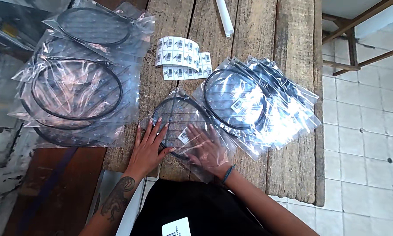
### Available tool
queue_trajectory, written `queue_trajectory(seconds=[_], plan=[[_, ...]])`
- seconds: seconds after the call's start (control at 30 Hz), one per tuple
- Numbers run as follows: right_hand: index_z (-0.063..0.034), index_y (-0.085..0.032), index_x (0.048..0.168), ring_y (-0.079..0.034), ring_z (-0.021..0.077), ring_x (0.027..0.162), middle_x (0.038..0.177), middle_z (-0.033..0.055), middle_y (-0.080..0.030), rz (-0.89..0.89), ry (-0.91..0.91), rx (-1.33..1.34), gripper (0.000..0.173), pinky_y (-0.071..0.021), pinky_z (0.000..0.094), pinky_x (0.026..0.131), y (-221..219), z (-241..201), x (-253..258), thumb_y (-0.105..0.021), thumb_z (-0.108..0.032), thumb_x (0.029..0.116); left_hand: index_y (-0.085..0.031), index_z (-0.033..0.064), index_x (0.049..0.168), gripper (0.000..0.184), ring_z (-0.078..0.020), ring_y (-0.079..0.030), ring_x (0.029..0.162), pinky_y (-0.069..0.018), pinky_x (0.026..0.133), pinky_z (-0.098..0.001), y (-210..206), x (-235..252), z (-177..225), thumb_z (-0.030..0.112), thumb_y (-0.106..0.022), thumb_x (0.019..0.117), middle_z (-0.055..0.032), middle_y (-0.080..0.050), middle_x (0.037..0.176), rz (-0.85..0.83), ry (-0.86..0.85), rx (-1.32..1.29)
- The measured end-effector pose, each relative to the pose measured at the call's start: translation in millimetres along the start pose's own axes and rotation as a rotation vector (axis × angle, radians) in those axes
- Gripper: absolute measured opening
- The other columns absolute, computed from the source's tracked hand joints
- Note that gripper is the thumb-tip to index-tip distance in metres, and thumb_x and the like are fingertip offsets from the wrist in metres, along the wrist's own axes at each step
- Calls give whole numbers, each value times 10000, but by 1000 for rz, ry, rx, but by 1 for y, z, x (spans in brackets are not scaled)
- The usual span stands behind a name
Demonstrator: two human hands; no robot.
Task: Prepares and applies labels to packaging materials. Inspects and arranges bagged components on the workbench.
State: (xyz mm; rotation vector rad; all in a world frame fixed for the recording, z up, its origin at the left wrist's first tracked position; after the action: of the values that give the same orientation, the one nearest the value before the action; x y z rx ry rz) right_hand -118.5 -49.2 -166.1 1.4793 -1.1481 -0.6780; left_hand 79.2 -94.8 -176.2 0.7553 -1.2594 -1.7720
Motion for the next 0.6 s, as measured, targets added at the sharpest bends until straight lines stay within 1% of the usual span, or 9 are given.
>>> queue_trajectory(seconds=[0.07,0.13,0.23,0.3,0.37,0.4,0.47,0.53,0.6], plan=[[-96,-452,1554,-361,195,1515,1628,51,-411,4,-24,-64,775,-183,596,1248,0,6,-8,-347,-647,1020,-337,298,1617,782,-243,-129,1589,-46,1239,-663,0,0,1,748,-329,977,15,-209,1712,7,-5,9],[-114,-478,1540,-330,188,1530,1640,33,-391,-7,0,-38,704,-168,612,1251,2,10,-20,-376,-599,1039,-335,314,1616,781,-234,-137,1588,-48,1235,-668,-1,0,1,757,-324,972,28,-209,1712,9,-4,16],[-168,-554,1489,-355,162,1515,1598,-25,-459,11,60,44,535,-175,619,1245,12,14,-43,-453,-462,1053,-331,311,1618,783,-245,-142,1587,-46,1231,-673,-2,0,2,753,-325,973,26,-213,1711,13,-4,14],[-195,-546,1487,-354,157,1515,1593,-35,-465,-12,117,42,478,-192,620,1238,15,10,-51,-409,-406,1080,-327,305,1620,781,-254,-142,1587,-37,1228,-680,-1,-1,1,748,-329,976,17,-215,1711,10,-7,6],[-183,-561,1473,-379,171,1502,1560,-12,-508,-11,167,91,459,-205,603,1242,14,-2,-40,-416,-376,1083,-338,286,1618,778,-268,-147,1586,-40,1222,-694,-1,0,2,736,-336,982,3,-218,1710,7,-20,-4],[-162,-593,1445,-421,182,1478,1522,10,-551,-10,174,116,459,-225,596,1235,9,-8,-30,-423,-384,1081,-345,280,1615,777,-271,-151,1585,-39,1221,-697,-2,1,2,732,-341,983,0,-221,1709,5,-23,-9],[-122,-604,1432,-444,178,1465,1523,30,-551,-25,140,94,518,-223,574,1247,-1,-13,-10,-407,-447,1081,-342,274,1617,785,-272,-151,1585,-44,1218,-702,-1,0,2,734,-345,980,-6,-219,1710,-8,-23,-13],[-108,-513,1512,-399,176,1492,1595,24,-464,-19,64,19,615,-189,587,1246,-2,-7,3,-347,-503,1071,-354,262,1613,794,-275,-162,1582,-53,1217,-703,0,0,1,737,-353,977,-17,-230,1706,-6,-25,-19],[-94,-448,1555,-371,192,1510,1633,45,-403,-3,7,-48,664,-176,592,1247,-1,2,7,-333,-529,1066,-344,274,1616,797,-260,-146,1586,-45,1224,-690,-1,1,1,746,-346,973,-6,-217,1710,-11,-18,-10]])
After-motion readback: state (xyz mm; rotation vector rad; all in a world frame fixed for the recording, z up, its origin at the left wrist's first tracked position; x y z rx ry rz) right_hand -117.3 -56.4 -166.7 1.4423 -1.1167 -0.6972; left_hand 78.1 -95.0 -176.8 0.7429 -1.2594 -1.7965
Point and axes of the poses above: each hand's wrist, its own x-axis towards the middle knuckle, its own y-axis out of the back of the hand, z = x × y, the point moved 7 cm from there along x, towards the middle knuckle
